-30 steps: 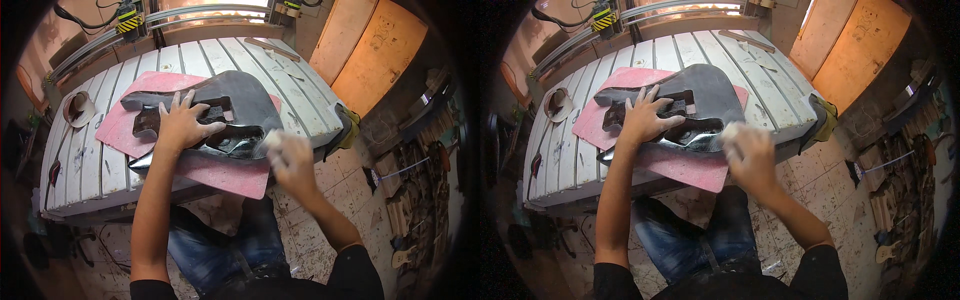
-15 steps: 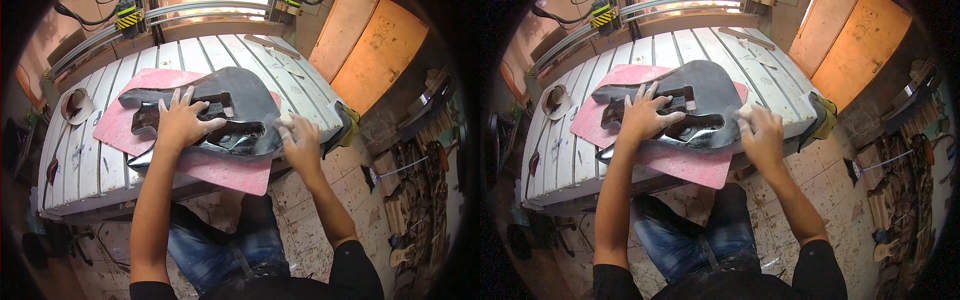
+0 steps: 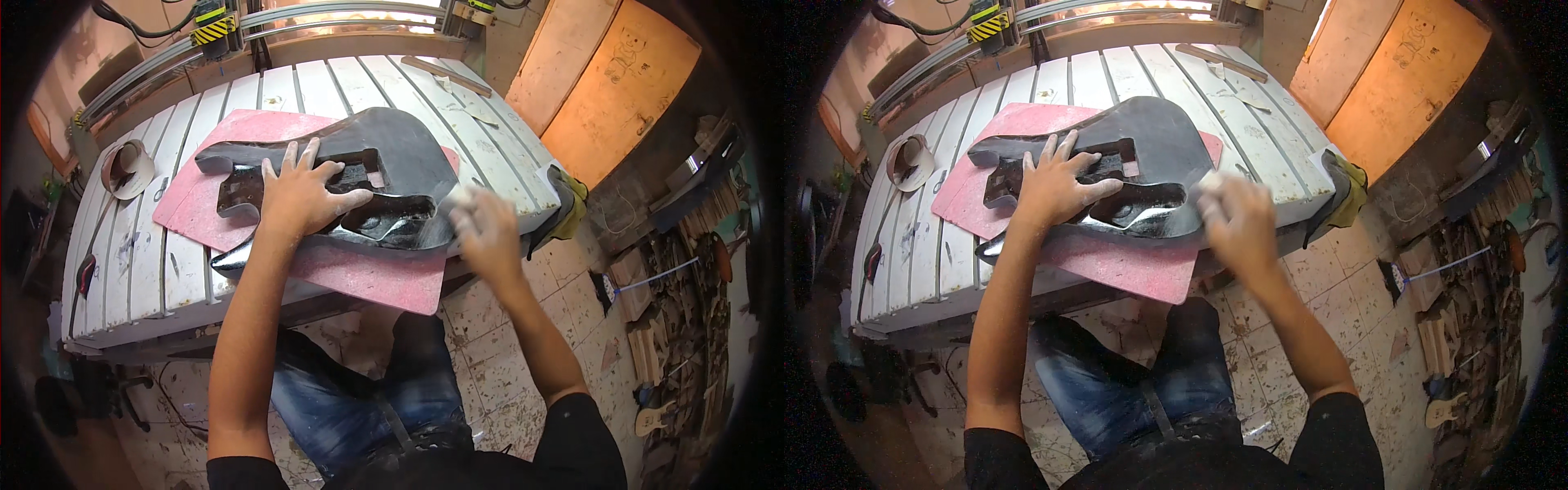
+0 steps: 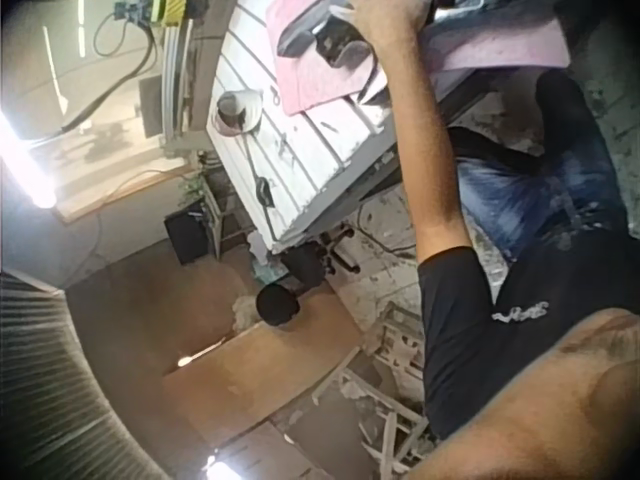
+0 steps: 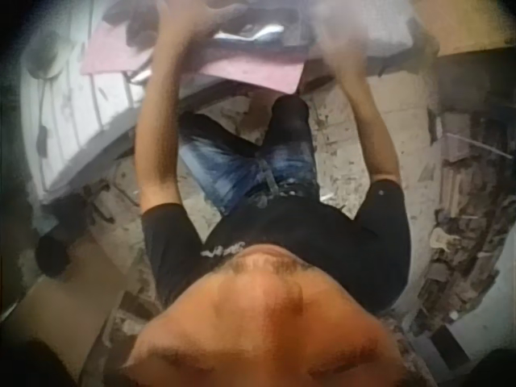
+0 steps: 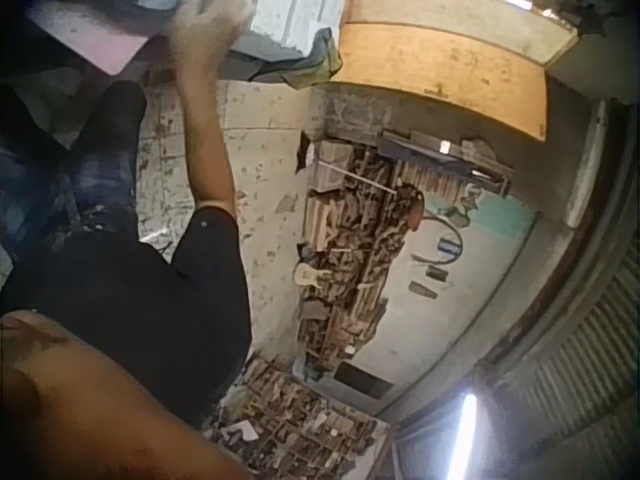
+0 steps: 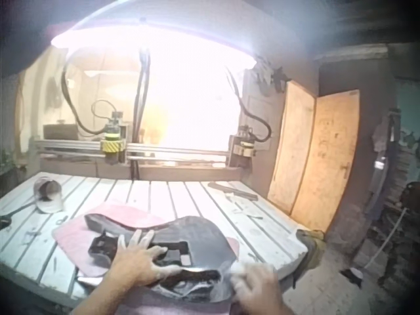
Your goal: The person sands the surface of a black electric guitar body using a sanding block, focusing on the front and back of the instrument as it rests on a workbench.
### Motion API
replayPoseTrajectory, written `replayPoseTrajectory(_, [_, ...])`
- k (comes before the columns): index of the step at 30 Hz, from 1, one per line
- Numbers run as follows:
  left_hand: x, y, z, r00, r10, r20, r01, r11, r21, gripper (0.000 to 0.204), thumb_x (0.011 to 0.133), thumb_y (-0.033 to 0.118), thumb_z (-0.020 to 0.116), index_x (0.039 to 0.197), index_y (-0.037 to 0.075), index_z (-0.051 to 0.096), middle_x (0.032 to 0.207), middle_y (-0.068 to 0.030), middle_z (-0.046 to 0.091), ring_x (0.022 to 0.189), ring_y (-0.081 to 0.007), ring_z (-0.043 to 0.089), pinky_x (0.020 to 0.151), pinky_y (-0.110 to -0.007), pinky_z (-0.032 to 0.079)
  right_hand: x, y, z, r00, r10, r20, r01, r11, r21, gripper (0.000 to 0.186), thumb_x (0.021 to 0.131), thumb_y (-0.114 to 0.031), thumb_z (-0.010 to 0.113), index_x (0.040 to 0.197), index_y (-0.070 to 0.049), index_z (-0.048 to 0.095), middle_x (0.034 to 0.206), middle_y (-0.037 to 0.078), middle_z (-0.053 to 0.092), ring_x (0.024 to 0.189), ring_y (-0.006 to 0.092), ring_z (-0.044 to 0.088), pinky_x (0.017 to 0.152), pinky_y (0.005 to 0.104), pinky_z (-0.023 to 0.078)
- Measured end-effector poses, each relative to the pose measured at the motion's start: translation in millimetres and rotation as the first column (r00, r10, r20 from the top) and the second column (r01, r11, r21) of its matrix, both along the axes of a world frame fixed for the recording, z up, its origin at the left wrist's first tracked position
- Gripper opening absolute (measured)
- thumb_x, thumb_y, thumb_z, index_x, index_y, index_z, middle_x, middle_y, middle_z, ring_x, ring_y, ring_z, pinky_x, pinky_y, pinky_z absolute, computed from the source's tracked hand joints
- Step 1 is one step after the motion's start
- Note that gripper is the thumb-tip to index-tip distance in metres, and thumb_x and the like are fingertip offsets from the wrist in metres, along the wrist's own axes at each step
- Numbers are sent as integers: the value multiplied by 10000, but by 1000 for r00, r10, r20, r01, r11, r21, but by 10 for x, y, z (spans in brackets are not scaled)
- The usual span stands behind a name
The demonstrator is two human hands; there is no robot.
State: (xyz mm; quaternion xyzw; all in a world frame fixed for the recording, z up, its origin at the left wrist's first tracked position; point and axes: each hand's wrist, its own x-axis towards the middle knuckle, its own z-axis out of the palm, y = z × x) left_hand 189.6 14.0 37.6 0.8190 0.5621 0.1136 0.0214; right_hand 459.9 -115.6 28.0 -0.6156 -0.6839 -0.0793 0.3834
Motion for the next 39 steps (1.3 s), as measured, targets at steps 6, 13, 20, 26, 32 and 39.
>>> replayPoseTrajectory(6, [-27,-18,40,1000,5,-23,-5,1000,-4,912,810,880,620,1452,238,706,1752,-161,341,1642,-382,241,1279,-722,133,-166,-101,-121,985,158,69,-165,980,116,198,949,-221,729,1083,-75,734,1102,152,738,1017,377,635,930,497,475])
replayPoseTrajectory(13, [-12,-9,10,1000,3,-26,-3,1000,-18,908,816,870,622,1457,232,700,1756,-156,334,1644,-378,236,1279,-724,130,-221,-198,-97,989,126,82,-136,981,139,120,953,-198,738,980,-81,751,1053,127,738,998,354,622,915,483,474])
replayPoseTrajectory(20, [46,2,16,1000,-6,4,6,1000,-10,910,806,878,630,1446,235,711,1757,-160,331,1642,-380,240,1280,-720,126,36,-41,-85,1000,23,4,-23,999,45,124,950,-190,733,1028,-97,756,1158,147,741,1057,355,642,958,467,463])
replayPoseTrajectory(26, [34,-2,14,1000,-6,16,6,1000,-5,894,805,872,637,1438,245,717,1758,-156,331,1642,-382,240,1284,-715,122,198,20,0,999,-50,2,50,998,-27,165,959,-205,727,1056,-75,753,1130,160,720,1095,380,626,1012,490,454])
replayPoseTrajectory(32, [-10,-31,15,1000,7,-10,-7,1000,-19,881,809,856,650,1434,239,718,1755,-159,337,1641,-384,243,1292,-696,128,-29,-242,-91,990,106,94,-111,992,51,179,965,-217,726,1073,-79,762,1134,133,723,1050,380,625,980,493,456])
replayPoseTrajectory(39, [-59,-27,34,1000,10,5,-10,1000,-9,869,816,835,658,1437,230,717,1753,-167,337,1645,-385,226,1290,-700,124,-236,-377,-94,984,144,103,-152,985,80,211,954,-243,727,1080,-75,748,1182,180,728,1090,370,622,1009,480,464])
